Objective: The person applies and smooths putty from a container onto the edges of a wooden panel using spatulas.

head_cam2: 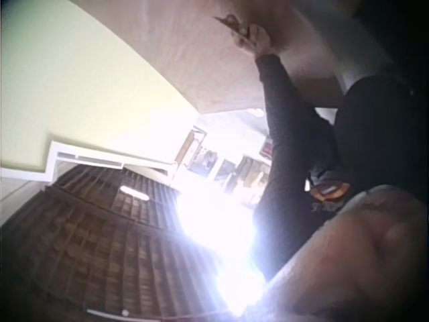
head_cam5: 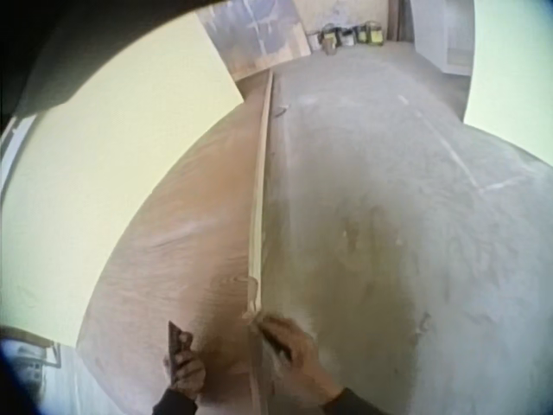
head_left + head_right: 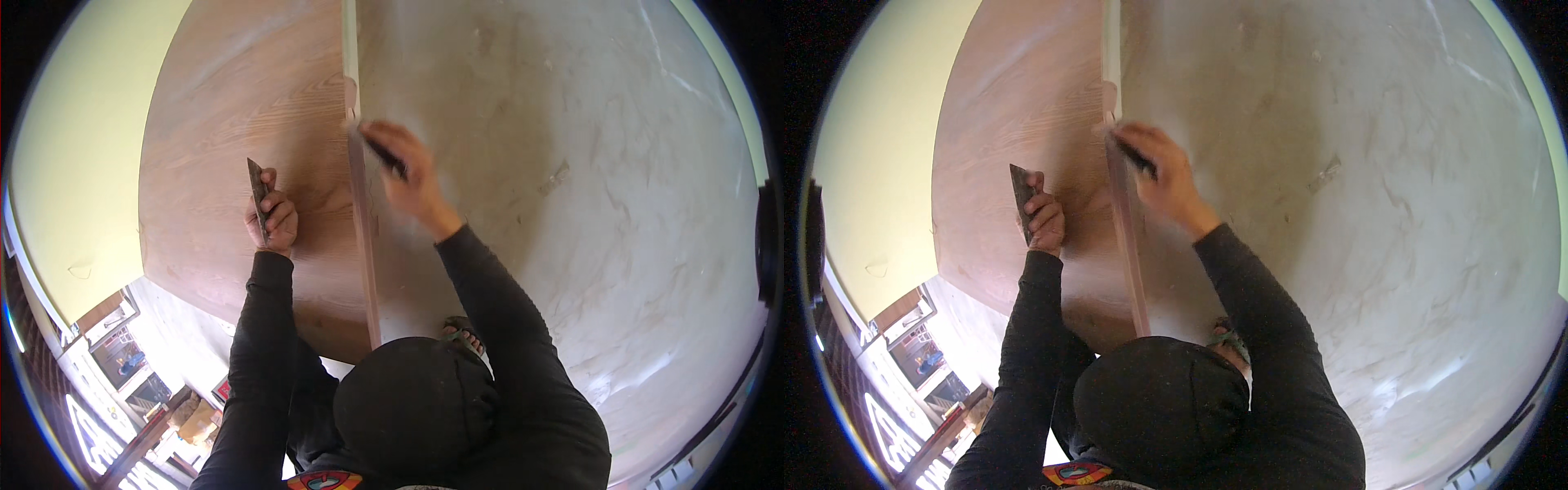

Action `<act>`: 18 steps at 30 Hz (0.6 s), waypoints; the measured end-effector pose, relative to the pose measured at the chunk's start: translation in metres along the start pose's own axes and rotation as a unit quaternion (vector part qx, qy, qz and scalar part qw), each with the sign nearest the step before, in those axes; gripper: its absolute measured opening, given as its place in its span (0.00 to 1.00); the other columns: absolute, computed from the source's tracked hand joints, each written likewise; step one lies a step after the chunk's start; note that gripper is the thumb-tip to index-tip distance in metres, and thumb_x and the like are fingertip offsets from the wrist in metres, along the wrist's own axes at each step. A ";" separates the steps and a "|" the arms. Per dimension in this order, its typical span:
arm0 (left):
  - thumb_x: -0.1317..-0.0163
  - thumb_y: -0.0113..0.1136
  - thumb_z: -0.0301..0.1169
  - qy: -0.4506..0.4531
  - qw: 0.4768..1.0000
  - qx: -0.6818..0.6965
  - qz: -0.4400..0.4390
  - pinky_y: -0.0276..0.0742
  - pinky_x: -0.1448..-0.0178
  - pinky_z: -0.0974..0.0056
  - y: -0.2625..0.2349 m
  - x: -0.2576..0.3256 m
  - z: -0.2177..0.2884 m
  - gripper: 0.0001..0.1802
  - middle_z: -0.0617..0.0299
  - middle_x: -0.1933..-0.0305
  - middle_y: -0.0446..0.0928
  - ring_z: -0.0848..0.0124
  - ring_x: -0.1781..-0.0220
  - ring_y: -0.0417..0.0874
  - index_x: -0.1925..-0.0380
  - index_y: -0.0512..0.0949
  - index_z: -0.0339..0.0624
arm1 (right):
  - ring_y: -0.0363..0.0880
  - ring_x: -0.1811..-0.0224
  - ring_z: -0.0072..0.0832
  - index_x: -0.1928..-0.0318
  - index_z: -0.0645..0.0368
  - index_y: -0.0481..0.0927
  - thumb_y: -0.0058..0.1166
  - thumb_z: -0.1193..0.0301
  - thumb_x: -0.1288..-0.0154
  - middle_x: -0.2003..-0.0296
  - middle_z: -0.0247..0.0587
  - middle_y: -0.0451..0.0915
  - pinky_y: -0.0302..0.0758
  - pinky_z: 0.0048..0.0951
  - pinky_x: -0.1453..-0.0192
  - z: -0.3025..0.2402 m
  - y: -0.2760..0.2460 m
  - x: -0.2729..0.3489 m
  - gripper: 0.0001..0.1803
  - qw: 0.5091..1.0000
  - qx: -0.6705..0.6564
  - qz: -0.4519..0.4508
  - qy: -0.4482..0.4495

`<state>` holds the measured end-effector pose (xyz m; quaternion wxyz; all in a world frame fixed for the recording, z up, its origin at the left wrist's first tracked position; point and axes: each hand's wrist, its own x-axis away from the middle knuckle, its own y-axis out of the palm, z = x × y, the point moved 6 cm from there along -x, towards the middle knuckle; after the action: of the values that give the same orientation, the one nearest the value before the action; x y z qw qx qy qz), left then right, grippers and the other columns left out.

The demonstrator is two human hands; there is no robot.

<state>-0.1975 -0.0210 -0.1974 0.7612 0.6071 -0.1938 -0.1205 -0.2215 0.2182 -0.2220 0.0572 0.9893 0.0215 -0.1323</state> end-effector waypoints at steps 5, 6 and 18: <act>0.33 0.51 0.27 0.004 0.999 0.032 0.017 0.77 0.84 0.68 -0.007 -0.003 -0.002 0.17 0.45 0.66 0.81 0.63 0.77 0.82 0.45 0.64 0.41 | 0.77 0.45 0.47 0.49 0.61 0.81 0.44 0.88 0.55 0.50 0.51 0.79 0.72 0.35 0.39 0.033 -0.032 -0.077 0.29 0.997 0.005 0.076 0.013; 0.33 0.52 0.27 0.026 0.998 0.028 0.041 0.77 0.84 0.69 -0.009 -0.002 0.001 0.17 0.45 0.66 0.80 0.63 0.78 0.82 0.46 0.64 0.40 | 0.77 0.45 0.47 0.49 0.61 0.81 0.44 0.88 0.55 0.50 0.51 0.79 0.72 0.35 0.39 0.033 -0.030 -0.078 0.29 0.997 0.003 0.076 0.013; 0.35 0.55 0.26 -0.005 0.999 0.045 0.026 0.74 0.85 0.70 0.002 -0.003 -0.006 0.17 0.46 0.71 0.79 0.64 0.82 0.79 0.49 0.62 0.40 | 0.78 0.45 0.41 0.47 0.60 0.80 0.40 0.90 0.56 0.48 0.49 0.79 0.72 0.31 0.40 0.018 -0.023 -0.006 0.33 0.993 -0.048 -0.075 0.079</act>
<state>-0.1971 -0.0137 -0.1967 0.7347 0.6352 -0.2184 -0.0948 -0.2333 0.2392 -0.2404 0.0924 0.9884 0.1065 -0.0565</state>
